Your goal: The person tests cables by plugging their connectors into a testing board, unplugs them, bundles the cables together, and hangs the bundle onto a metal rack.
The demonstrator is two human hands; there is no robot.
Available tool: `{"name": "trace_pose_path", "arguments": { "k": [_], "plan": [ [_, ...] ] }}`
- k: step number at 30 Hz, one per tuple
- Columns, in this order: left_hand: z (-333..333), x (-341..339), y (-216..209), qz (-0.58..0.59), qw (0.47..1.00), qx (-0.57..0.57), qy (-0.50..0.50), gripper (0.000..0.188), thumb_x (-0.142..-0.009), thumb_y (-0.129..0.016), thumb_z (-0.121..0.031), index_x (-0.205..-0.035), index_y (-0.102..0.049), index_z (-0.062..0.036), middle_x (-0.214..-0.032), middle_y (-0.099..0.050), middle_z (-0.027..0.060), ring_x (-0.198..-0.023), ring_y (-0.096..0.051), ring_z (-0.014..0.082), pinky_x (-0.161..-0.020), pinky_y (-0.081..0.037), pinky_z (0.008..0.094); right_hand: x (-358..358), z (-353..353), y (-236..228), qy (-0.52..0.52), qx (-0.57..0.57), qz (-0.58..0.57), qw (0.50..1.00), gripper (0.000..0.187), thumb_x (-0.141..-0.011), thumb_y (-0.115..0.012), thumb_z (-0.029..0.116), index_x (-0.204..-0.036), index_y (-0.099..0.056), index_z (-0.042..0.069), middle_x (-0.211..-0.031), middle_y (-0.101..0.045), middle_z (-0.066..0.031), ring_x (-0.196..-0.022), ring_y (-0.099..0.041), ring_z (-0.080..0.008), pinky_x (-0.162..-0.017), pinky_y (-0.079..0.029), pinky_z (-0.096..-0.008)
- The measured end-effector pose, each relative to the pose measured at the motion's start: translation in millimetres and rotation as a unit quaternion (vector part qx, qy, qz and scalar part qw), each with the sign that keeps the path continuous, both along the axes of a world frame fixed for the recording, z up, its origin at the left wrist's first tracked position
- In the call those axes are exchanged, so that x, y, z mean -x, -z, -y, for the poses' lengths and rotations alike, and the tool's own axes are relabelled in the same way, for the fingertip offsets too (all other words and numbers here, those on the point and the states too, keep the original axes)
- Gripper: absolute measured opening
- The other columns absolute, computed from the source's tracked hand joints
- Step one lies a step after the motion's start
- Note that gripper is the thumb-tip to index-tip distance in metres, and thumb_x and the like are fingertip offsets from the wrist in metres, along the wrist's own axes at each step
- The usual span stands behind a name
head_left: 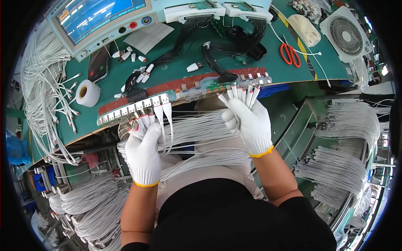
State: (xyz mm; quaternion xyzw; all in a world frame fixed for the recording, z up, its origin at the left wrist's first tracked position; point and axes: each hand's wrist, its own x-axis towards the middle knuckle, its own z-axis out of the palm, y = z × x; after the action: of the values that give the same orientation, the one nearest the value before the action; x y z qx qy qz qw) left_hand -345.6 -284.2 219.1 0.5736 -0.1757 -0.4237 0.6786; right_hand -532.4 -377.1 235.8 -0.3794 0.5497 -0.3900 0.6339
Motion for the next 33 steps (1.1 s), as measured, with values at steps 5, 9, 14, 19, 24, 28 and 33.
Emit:
{"name": "trace_pose_path", "arguments": {
  "k": [5,9,14,19,24,28,33],
  "plan": [
    [3.7,-0.6,-8.5,-0.020,0.999,0.000,0.029,0.010,-0.089,-0.051,-0.001,-0.097,-0.056,-0.0013,-0.082,-0.053,-0.0013,-0.067,-0.046,0.0064,-0.060,-0.038,0.0233,2.2,-2.7,5.1,0.035,-0.037,0.063,0.997,0.025,-0.092,-0.055,0.019,-0.098,-0.059,-0.004,-0.064,-0.056,-0.0043,-0.050,-0.050,-0.0107,-0.047,-0.041,-0.0208],
    [5.3,0.0,-9.4,-0.069,0.996,0.041,0.023,0.012,-0.088,-0.052,0.000,-0.099,-0.056,-0.0012,-0.085,-0.053,-0.0012,-0.068,-0.046,0.0063,-0.060,-0.038,0.0233,5.9,2.0,4.3,-0.042,-0.032,0.094,0.994,0.026,-0.094,-0.054,0.021,-0.099,-0.058,-0.004,-0.063,-0.057,-0.0049,-0.049,-0.050,-0.0113,-0.043,-0.036,-0.0209],
    [4.5,-6.9,-1.4,-0.047,0.999,0.010,0.020,0.013,-0.088,-0.053,-0.001,-0.100,-0.055,-0.0009,-0.086,-0.053,-0.0009,-0.069,-0.048,0.0068,-0.062,-0.040,0.0235,-2.6,-13.2,14.5,0.046,-0.047,0.117,0.991,0.024,-0.094,-0.052,0.019,-0.094,-0.059,-0.004,-0.057,-0.053,-0.0036,-0.042,-0.044,-0.0104,-0.039,-0.031,-0.0237],
    [15.9,-5.1,-8.2,-0.059,0.998,0.020,0.008,0.013,-0.088,-0.054,-0.002,-0.101,-0.055,-0.0006,-0.086,-0.054,-0.0003,-0.070,-0.049,0.0075,-0.064,-0.042,0.0237,-2.9,0.0,11.9,0.050,-0.065,0.107,0.991,0.023,-0.093,-0.053,0.019,-0.091,-0.061,-0.003,-0.053,-0.050,-0.0033,-0.039,-0.041,-0.0107,-0.037,-0.029,-0.0246],
    [4.5,-12.4,-12.4,-0.100,0.993,-0.055,-0.012,0.014,-0.089,-0.054,-0.005,-0.103,-0.056,0.0002,-0.086,-0.056,0.0007,-0.071,-0.051,0.0078,-0.065,-0.042,0.0236,2.5,2.9,13.4,-0.021,-0.067,0.102,0.992,0.023,-0.092,-0.055,0.020,-0.091,-0.061,-0.002,-0.054,-0.051,-0.0043,-0.039,-0.043,-0.0117,-0.037,-0.030,-0.0250],
    [-14.2,-20.3,5.2,-0.056,0.998,0.016,0.012,0.016,-0.090,-0.055,-0.007,-0.104,-0.058,0.0013,-0.087,-0.059,0.0022,-0.073,-0.053,0.0081,-0.066,-0.041,0.0231,-7.1,0.6,7.4,0.014,-0.075,0.101,0.992,0.023,-0.091,-0.055,0.021,-0.089,-0.061,-0.002,-0.053,-0.050,-0.0045,-0.039,-0.041,-0.0116,-0.037,-0.029,-0.0249],
    [-9.9,-21.3,8.1,0.002,1.000,-0.023,-0.004,0.017,-0.091,-0.055,-0.008,-0.103,-0.059,0.0020,-0.086,-0.058,0.0025,-0.073,-0.052,0.0081,-0.066,-0.040,0.0227,0.2,2.4,21.1,0.019,-0.055,0.103,0.993,0.024,-0.092,-0.055,0.021,-0.088,-0.062,-0.001,-0.052,-0.050,-0.0043,-0.039,-0.041,-0.0113,-0.037,-0.029,-0.0247]
  ]
}}
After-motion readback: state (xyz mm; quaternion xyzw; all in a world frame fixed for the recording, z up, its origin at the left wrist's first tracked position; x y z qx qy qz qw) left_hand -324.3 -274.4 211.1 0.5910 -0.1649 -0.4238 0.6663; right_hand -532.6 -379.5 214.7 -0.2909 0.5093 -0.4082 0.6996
